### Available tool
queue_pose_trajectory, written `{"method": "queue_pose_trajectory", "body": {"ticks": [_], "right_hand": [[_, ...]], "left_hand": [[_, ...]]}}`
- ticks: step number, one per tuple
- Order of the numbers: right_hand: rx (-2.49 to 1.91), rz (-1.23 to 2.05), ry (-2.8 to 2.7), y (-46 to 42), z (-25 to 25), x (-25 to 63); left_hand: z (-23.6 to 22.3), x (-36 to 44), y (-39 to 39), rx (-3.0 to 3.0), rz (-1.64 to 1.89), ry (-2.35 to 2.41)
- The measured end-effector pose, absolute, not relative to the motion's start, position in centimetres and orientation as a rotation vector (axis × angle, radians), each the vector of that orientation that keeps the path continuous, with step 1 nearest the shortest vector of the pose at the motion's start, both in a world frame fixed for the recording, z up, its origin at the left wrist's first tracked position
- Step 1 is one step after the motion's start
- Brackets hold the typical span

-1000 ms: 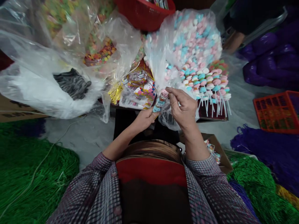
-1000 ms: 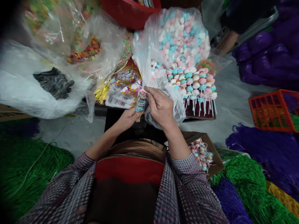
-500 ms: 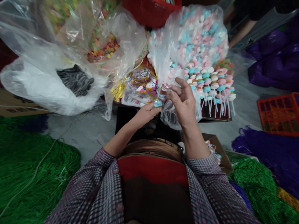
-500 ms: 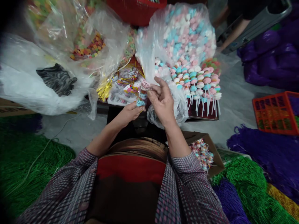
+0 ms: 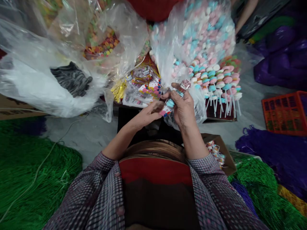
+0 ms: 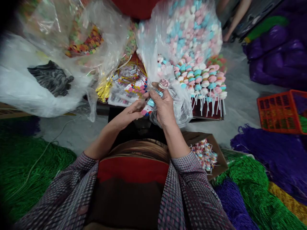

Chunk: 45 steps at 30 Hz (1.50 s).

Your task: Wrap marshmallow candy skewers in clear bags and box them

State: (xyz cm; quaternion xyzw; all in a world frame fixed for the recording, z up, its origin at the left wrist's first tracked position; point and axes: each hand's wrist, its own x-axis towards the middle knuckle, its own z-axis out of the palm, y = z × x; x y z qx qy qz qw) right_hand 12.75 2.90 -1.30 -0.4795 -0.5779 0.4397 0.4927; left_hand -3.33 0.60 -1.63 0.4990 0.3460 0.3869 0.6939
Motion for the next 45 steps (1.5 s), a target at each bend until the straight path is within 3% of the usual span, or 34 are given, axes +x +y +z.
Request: {"method": "queue_pose_trajectory", "body": {"ticks": [6,13,22,30,32,36,38,45], "right_hand": [[-1.167,1.063,-1.391,2.7,-0.9,12.5],[-1.211,1.116,-1.400,2.3,-0.3,11.4],[-0.869,1.600,-1.338,1.8,2.1,14.6],[-0.958,1.152,-1.084,2.5,0.1,11.3],[-0.963,1.204,-1.117,2.7,0.4,11.3],[-0.935,1.503,-1.300,3.1,1.8,12.2],[-0.940,1.503,-1.331,3.5,2.0,12.1],[-0.983,1.180,-1.394,6.0,-0.8,9.1]], "left_hand": [[-0.7,-4.2,1.4,0.993,0.814,0.541],[-1.0,-3.0,1.5,1.109,0.733,0.728],[0.0,-2.4,-0.5,0.827,0.450,0.355],[-1.2,-2.6,0.5,1.574,0.830,1.317],[-1.5,-3.0,0.3,1.459,0.872,1.201],[-1.3,-3.9,-0.4,0.934,0.731,0.538],[-1.0,-4.1,-0.4,0.829,0.726,0.474],[-1.3,-5.5,1.0,1.195,1.169,1.410]]}}
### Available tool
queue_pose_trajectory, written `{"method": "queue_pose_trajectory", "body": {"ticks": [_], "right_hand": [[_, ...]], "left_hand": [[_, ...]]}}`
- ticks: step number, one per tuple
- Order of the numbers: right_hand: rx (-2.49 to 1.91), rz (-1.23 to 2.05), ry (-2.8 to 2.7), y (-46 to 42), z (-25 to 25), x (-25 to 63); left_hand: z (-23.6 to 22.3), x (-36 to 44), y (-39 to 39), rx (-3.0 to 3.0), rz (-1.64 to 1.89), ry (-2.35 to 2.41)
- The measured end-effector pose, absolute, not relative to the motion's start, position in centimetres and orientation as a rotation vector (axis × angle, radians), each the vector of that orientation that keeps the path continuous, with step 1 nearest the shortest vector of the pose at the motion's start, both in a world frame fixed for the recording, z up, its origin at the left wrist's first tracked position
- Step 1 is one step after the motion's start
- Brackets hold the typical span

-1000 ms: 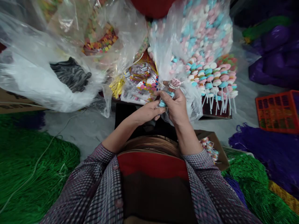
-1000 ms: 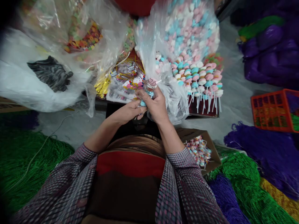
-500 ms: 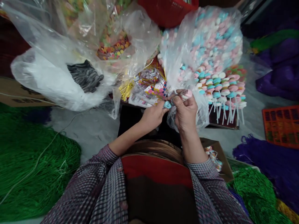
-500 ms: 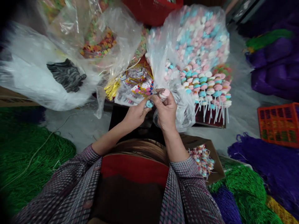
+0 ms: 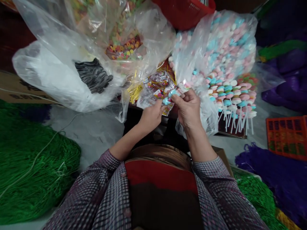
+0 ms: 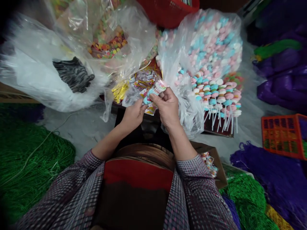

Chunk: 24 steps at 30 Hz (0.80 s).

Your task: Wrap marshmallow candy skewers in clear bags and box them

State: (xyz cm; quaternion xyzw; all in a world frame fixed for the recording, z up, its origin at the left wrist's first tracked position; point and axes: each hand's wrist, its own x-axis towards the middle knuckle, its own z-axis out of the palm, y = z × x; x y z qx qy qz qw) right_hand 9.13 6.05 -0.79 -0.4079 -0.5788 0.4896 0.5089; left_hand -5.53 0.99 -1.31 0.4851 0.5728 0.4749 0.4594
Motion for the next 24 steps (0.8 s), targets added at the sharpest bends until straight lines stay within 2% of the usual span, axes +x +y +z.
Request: {"method": "queue_pose_trajectory", "body": {"ticks": [4,10,13,18,24], "right_hand": [[-1.041,1.134,-1.664,9.8,-0.9,8.2],[-1.394,0.482,-2.272,15.4,-2.1,6.3],[-1.511,0.331,-2.428,16.3,-3.0,5.3],[-1.623,0.352,-2.437,16.7,-3.2,4.8],[-1.554,0.459,-2.301,17.6,-3.4,5.9]], "left_hand": [[-1.7,-7.5,1.3,0.857,1.255,1.237],[-0.7,-9.2,1.3,0.381,1.335,0.982],[-0.5,-9.3,1.3,0.320,1.361,0.956],[-0.7,-9.4,1.4,0.280,1.353,0.929],[-0.9,-9.6,1.5,0.283,1.355,0.911]]}}
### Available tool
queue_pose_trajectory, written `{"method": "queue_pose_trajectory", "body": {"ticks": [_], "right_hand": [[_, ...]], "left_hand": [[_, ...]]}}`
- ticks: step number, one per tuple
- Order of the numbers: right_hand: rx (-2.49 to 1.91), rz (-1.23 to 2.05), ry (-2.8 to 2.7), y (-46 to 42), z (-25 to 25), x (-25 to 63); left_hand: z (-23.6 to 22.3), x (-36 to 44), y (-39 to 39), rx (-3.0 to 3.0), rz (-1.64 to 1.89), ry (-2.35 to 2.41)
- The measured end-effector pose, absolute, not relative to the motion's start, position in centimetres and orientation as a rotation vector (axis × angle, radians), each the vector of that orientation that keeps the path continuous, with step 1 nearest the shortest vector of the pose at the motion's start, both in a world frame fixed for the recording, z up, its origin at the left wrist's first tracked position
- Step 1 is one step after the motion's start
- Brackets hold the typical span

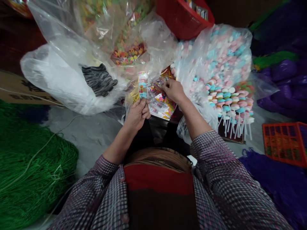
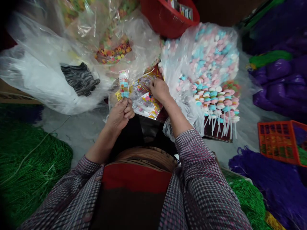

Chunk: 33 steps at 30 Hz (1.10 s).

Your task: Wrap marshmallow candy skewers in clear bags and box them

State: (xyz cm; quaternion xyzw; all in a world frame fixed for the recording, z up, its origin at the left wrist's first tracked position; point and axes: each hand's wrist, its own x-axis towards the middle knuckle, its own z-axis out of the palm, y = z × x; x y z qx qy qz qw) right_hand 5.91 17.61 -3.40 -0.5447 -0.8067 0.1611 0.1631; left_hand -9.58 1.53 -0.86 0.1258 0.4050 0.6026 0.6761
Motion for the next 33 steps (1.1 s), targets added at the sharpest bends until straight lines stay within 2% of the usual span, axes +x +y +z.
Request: {"method": "queue_pose_trajectory", "body": {"ticks": [10,21,27,33], "right_hand": [[-1.237,1.125,-1.646,13.4,-1.6,7.3],[-1.121,1.555,-1.280,10.2,-0.5,8.4],[-1.210,1.480,-1.315,9.1,-0.7,8.0],[-1.356,0.832,-1.525,10.9,-2.2,8.0]], "left_hand": [[-0.9,-8.8,1.6,0.375,1.305,0.988],[-0.9,-8.1,1.9,0.367,1.311,1.002],[-1.1,-7.9,2.0,0.383,1.313,1.005],[-1.0,-7.8,2.1,0.363,1.304,1.029]]}}
